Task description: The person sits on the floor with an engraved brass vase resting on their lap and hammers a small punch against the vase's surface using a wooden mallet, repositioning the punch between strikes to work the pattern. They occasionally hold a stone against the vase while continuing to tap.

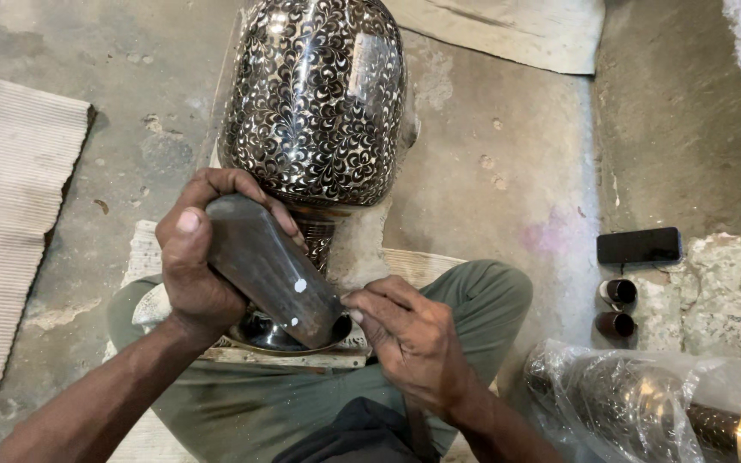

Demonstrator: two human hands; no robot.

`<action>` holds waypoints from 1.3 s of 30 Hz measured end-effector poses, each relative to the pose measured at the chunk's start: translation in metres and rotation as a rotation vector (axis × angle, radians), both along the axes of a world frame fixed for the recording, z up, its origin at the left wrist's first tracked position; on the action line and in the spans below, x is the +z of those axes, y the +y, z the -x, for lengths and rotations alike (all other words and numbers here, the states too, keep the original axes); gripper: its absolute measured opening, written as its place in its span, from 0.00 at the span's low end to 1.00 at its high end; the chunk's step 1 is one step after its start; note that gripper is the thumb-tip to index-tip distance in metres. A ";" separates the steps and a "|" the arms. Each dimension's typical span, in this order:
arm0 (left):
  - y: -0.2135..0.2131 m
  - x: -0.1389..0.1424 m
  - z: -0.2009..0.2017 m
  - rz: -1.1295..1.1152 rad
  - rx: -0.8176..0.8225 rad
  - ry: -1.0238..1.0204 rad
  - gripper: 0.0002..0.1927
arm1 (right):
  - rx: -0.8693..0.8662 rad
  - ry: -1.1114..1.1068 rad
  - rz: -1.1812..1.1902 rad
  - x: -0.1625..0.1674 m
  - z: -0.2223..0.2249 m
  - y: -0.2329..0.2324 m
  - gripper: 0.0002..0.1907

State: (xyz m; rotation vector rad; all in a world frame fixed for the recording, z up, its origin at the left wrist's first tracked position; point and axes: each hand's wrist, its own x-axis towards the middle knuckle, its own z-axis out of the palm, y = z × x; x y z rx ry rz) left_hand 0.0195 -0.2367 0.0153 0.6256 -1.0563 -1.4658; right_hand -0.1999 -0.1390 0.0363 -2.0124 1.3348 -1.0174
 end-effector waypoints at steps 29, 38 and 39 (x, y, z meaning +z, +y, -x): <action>-0.001 0.001 0.005 -0.019 0.013 -0.005 0.32 | 0.033 0.105 0.195 0.014 -0.016 -0.012 0.17; 0.002 0.001 0.011 0.010 0.021 0.015 0.32 | 0.047 0.100 0.194 0.020 -0.014 -0.020 0.18; 0.002 0.001 0.012 0.015 0.030 0.011 0.32 | 0.033 0.117 0.191 0.021 -0.013 -0.018 0.16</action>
